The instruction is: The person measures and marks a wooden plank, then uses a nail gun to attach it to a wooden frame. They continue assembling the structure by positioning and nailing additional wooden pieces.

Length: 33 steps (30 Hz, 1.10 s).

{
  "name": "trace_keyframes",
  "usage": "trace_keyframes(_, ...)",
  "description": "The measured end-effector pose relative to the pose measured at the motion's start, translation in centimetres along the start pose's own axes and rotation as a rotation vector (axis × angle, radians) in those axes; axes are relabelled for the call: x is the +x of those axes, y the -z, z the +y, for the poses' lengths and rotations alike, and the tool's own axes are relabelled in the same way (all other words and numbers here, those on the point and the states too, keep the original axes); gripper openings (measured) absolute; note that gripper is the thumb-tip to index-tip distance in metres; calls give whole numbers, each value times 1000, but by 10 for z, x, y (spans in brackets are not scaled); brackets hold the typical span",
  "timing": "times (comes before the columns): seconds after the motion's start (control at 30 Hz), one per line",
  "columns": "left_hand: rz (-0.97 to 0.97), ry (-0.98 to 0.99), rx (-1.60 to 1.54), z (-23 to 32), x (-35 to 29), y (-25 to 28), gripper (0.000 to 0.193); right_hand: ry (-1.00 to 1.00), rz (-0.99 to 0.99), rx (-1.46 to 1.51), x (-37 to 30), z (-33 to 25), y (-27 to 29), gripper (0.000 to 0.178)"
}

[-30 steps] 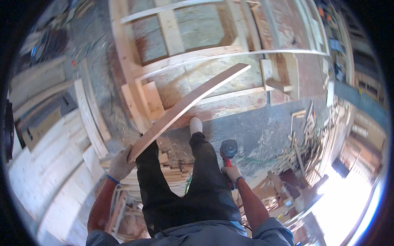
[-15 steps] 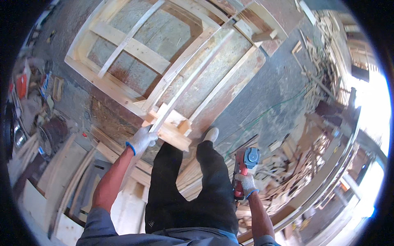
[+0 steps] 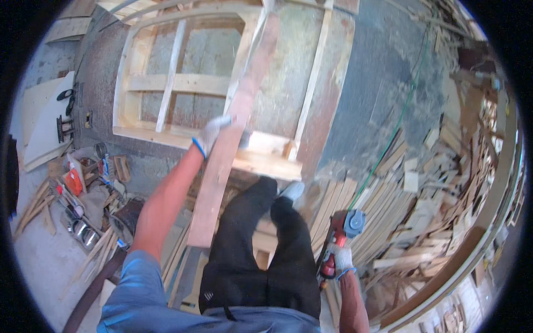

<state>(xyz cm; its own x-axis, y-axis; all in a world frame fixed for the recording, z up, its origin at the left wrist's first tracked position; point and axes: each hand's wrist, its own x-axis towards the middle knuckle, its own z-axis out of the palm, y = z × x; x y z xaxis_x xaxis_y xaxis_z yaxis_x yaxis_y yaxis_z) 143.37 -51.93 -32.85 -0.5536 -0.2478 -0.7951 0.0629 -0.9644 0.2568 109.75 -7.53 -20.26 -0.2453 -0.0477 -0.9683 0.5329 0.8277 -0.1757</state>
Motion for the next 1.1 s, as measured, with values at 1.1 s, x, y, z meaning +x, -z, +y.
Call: trace_keyframes(1.1, 9, -74, 1432, -167, -18, -36, 44, 258, 31, 826, 99, 119, -218, 16)
